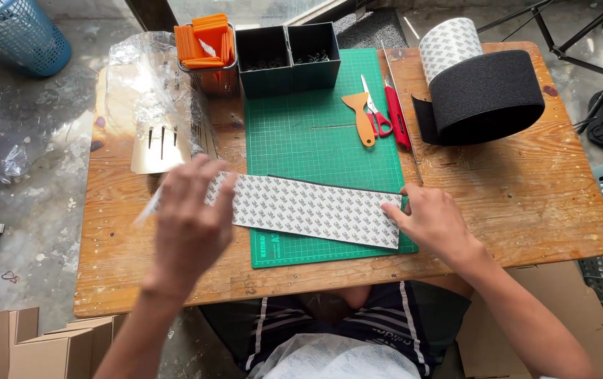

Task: Measuring, cutting, and applying adhesive backing to a foam component using scissors and a scraper.

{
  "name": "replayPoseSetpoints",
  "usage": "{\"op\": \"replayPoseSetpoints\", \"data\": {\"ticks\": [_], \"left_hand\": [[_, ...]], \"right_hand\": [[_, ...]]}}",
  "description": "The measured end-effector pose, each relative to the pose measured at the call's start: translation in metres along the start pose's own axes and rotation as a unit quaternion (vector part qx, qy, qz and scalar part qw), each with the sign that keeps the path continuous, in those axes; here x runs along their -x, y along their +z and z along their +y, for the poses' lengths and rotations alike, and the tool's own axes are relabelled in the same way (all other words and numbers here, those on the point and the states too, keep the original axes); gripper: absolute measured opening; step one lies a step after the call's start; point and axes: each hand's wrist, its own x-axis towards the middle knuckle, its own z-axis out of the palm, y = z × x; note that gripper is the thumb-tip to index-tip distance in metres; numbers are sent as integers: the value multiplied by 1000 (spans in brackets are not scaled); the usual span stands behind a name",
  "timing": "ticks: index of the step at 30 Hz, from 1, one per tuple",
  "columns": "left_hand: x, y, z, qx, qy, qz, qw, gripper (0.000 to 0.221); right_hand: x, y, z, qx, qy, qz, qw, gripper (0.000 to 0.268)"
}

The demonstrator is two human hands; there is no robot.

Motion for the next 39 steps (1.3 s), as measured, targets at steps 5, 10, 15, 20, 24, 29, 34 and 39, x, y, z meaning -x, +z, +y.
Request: {"op": "replayPoseSetpoints", "data": {"ticks": [5, 10, 15, 20, 24, 29, 34, 39], "left_hand": [[4, 29, 84, 250, 45, -64, 965, 29], [-1, 48, 114, 226, 19, -193, 954, 55], [5, 75, 104, 209, -9, -230, 950, 55], [2, 77, 98, 201, -35, -226, 952, 54], [-2, 73, 120, 199, -44, -216, 955, 54], [7, 75, 171, 309, 27, -116, 944, 49], [3, 68, 217, 327, 41, -151, 932, 64], [7, 77, 249, 287, 0, -159, 945, 85]], "right_hand": [[-53, 21, 9, 232, -114, 170, 951, 38], [-149, 40, 0, 200, -181, 243, 932, 36], [-189, 58, -10, 190, -85, 185, 960, 45], [-212, 72, 11, 189, -56, 134, 971, 40], [-185, 51, -4, 221, -99, 176, 954, 35], [-123, 9, -19, 53, -216, 39, 974, 38], [-60, -15, 2, 178, -237, -106, 949, 23], [-41, -16, 44, 251, -251, -120, 927, 25]]}}
